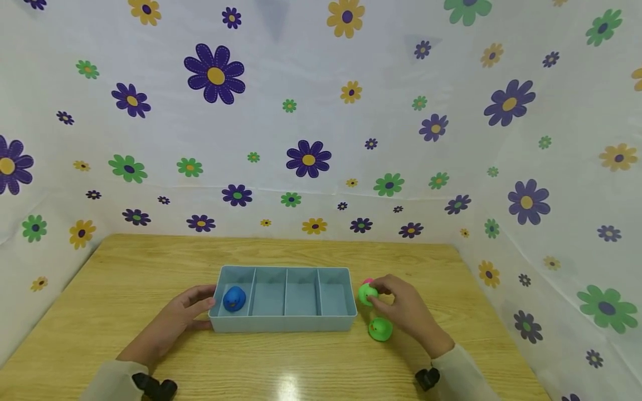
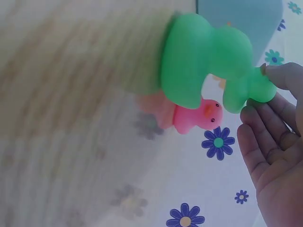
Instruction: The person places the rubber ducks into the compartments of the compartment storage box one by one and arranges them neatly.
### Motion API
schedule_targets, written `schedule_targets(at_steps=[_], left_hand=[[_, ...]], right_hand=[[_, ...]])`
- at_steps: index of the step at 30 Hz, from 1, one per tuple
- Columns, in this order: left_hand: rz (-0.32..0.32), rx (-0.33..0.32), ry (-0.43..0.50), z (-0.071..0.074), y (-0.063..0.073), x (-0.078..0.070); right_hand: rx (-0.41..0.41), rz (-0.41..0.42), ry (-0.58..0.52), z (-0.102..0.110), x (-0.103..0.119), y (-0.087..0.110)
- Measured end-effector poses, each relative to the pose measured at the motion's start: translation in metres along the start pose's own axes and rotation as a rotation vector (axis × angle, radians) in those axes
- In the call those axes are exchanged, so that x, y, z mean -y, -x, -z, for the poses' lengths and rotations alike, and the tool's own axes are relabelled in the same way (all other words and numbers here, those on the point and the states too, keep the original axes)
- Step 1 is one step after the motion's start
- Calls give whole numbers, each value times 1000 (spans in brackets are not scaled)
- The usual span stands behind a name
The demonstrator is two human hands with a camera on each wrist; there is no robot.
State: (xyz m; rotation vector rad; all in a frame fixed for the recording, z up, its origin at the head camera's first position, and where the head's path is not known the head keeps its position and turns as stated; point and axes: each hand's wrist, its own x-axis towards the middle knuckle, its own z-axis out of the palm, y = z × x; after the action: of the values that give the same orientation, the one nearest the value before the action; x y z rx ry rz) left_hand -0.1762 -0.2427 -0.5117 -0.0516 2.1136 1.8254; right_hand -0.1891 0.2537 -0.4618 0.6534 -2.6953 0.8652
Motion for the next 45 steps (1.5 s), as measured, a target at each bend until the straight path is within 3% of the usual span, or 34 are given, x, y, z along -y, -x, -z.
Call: schedule_targets(at_steps=[9,16,21,29,38,45], left_hand=[[1,-15,-3,0,-2,0],[-9,-8,5,0,-2,1],[-15,-4,5,0,-2,1],[-10,-9,1,-1,0,-3],[-4,-11,-5,0,0,0],[-3,-8,3,0,1,-2]], right_hand=[[-35,34,20,3,11,-9],[-64,104,95,3,28,-21],[-82,120,30,2,40,-29],[-25,174,-130,-18,71,-49],[78,296,-168,-58,117,-75],[200,233,-150,-82,135,-90]])
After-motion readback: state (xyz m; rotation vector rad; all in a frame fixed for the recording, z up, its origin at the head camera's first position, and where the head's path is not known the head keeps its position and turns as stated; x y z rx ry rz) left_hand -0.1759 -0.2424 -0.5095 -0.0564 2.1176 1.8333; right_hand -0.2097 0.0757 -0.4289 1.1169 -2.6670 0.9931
